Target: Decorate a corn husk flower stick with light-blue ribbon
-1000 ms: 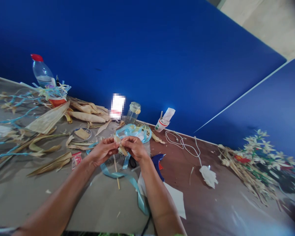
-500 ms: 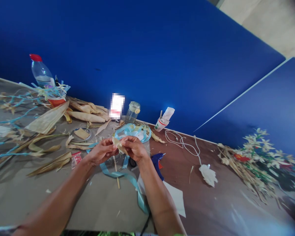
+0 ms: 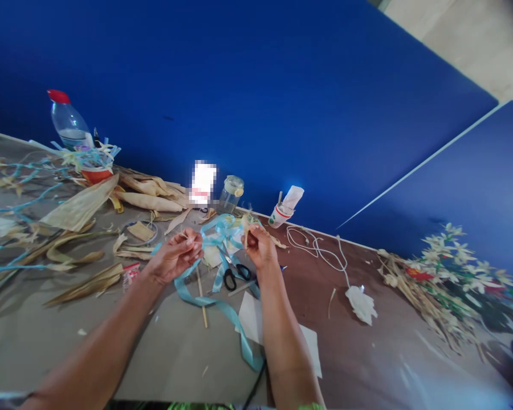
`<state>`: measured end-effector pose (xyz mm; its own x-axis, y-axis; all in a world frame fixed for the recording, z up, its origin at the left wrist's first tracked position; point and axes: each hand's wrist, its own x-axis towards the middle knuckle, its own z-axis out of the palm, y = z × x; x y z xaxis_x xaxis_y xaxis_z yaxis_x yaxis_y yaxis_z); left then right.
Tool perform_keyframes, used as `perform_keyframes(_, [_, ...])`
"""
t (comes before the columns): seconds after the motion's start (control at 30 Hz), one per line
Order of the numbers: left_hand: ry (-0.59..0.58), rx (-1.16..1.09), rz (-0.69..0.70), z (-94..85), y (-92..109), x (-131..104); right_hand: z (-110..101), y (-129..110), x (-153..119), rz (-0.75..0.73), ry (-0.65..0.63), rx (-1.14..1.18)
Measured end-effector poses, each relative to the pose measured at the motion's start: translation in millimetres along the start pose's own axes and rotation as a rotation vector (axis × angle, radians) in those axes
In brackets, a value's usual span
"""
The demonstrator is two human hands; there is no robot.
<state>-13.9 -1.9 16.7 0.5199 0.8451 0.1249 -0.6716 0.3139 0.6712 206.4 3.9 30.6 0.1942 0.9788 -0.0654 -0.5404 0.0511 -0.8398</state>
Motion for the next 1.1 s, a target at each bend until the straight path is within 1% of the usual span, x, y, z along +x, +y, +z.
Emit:
perform_keyframes(0.07, [0.041, -0.002, -0.001, -3.1, -3, 4, 0, 2, 2, -0.008, -0.008, -0.096])
perform_keyframes(0.17, [0.093, 0.036, -0.013, -5.6, -6, 6, 8, 15, 3, -0.007, -0.017, -0.316])
perform_keyframes(0.23, [0.136, 0.068, -0.011, -4.3, -7, 7, 12, 23, 3, -0.025, 0.003, -0.411])
perform_keyframes(0.33, [0.225, 0.118, 0.009, -0.6, -8, 7, 17, 22, -2, -0.114, 0.073, -0.525])
perform_keyframes(0.37, [0.253, 0.13, 0.018, 0.2, -8, 7, 19, 19, -5, -0.126, 0.053, -0.532])
perform_keyframes(0.4, [0.278, 0.137, 0.027, 0.6, -9, 8, 21, 14, -9, -0.113, -0.006, -0.513])
perform_keyframes(0.43, [0.302, 0.139, 0.039, 0.7, -9, 9, 24, 10, -14, -0.066, -0.117, -0.466])
perform_keyframes(0.47, [0.324, 0.139, 0.054, 0.7, -10, 10, 27, 6, -18, 0.002, -0.257, -0.433])
perform_keyframes(0.5, [0.345, 0.139, 0.068, 0.6, -10, 11, 30, 3, -23, 0.06, -0.38, -0.431])
perform_keyframes(0.53, [0.365, 0.141, 0.079, 0.7, -11, 11, 34, 1, -27, 0.096, -0.462, -0.449])
perform_keyframes(0.57, [0.383, 0.148, 0.089, 1.1, -12, 12, 37, 0, -31, 0.107, -0.516, -0.479])
perform_keyframes(0.6, [0.395, 0.16, 0.095, 1.8, -13, 12, 39, 0, -33, 0.096, -0.553, -0.53])
perform_keyframes(0.67, [0.4, 0.193, 0.097, 3.8, -14, 12, 42, 3, -36, 0.031, -0.581, -0.663])
perform_keyframes(0.77, [0.376, 0.225, 0.099, 6.3, -16, 10, 44, 7, -36, -0.032, -0.56, -0.81])
perform_keyframes(0.87, [0.349, 0.236, 0.103, 5.6, -18, 9, 44, 8, -35, 0.018, -0.523, -0.758])
perform_keyframes(1.0, [0.337, 0.258, 0.109, 2.6, -20, 9, 44, 6, -35, 0.175, -0.519, -0.502])
perform_keyframes(1.1, [0.333, 0.237, 0.09, 2.9, -20, 9, 44, 6, -35, 0.261, -0.471, -0.333])
